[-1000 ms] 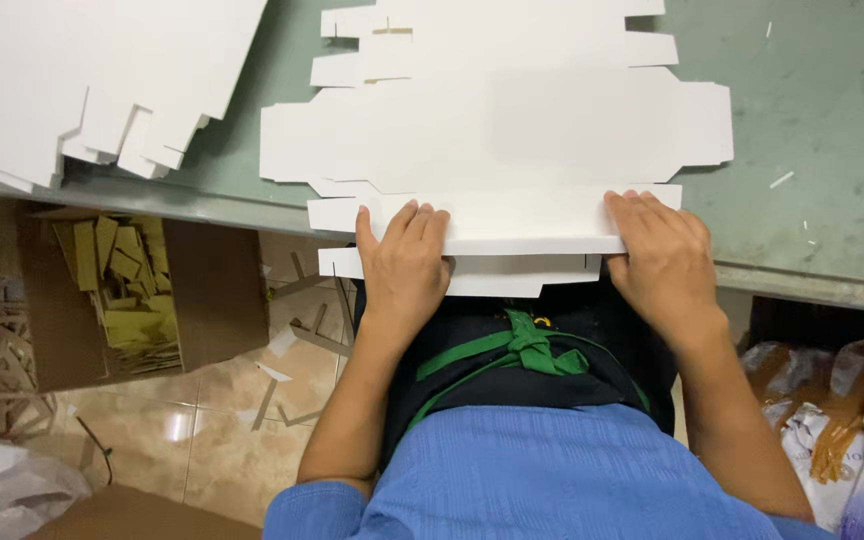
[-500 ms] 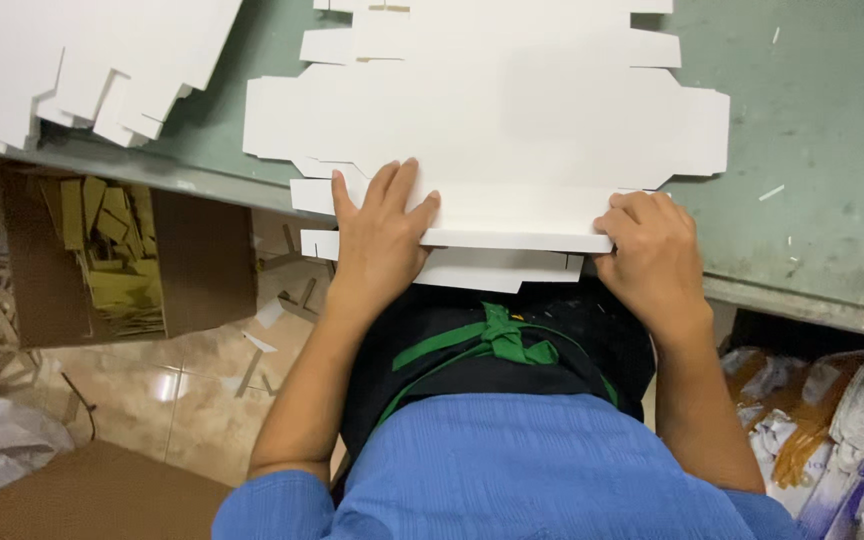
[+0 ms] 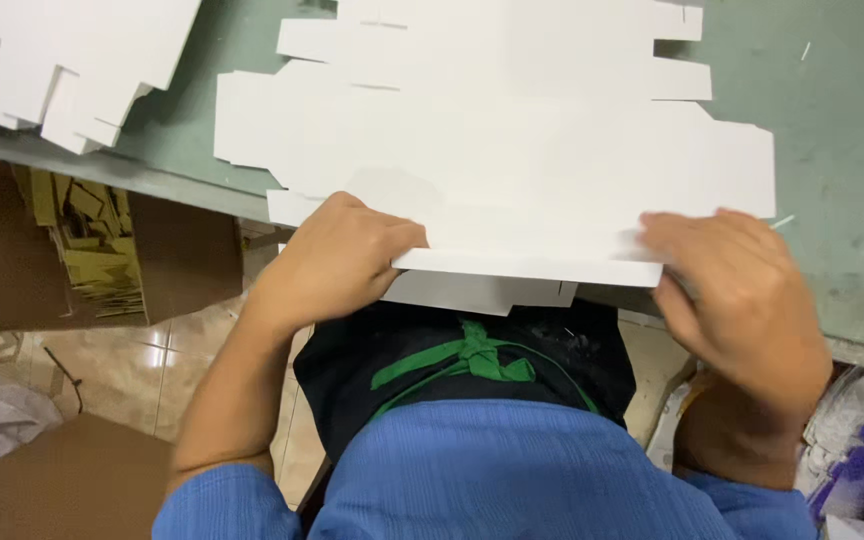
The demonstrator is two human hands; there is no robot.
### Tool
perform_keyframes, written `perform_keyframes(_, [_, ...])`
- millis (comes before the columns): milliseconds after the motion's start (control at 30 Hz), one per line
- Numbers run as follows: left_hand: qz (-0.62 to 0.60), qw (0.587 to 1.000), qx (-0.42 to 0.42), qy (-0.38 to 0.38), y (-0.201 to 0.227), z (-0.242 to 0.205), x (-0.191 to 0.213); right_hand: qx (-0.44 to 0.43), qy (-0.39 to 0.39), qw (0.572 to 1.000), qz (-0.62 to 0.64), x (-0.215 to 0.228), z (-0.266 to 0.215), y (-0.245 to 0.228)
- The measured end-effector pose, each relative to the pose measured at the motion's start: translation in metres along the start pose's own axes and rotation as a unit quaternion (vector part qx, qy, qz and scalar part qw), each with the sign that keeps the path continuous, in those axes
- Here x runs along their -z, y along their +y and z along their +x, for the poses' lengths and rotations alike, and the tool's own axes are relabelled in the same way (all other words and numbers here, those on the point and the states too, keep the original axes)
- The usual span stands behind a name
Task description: The person folds white paperboard blanks into box shapes on a glass table. They repeatedly crease pre-scored lines and tuck flaps to form the box structure, handling one unit at a time.
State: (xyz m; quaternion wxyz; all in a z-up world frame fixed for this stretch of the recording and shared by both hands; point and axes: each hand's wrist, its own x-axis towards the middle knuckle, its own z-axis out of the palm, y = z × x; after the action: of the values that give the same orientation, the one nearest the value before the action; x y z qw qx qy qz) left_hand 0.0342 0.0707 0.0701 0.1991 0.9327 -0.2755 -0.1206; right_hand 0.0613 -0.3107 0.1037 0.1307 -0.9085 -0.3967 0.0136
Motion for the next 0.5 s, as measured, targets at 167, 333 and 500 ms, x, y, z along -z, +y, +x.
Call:
perform_keyframes(167, [-0.199, 0.956, 0.06, -0.206, -0.046, 0.041, 0.023, 0.053, 0.295, 0.954, -0.028, 0.014, 0.037, -0.03])
perform_keyframes(333, [-0.312, 0.919, 0.067, -0.232, -0.09, 0.071, 0.003, 0.052, 0.304, 0.95, -0.052, -0.024, 0.047, -0.022])
perform_keyframes(500, [-0.316, 0.907, 0.107, -0.255, -0.083, 0.079, 0.016, 0.006, 0.208, 0.974, -0.083, -0.065, 0.063, -0.005])
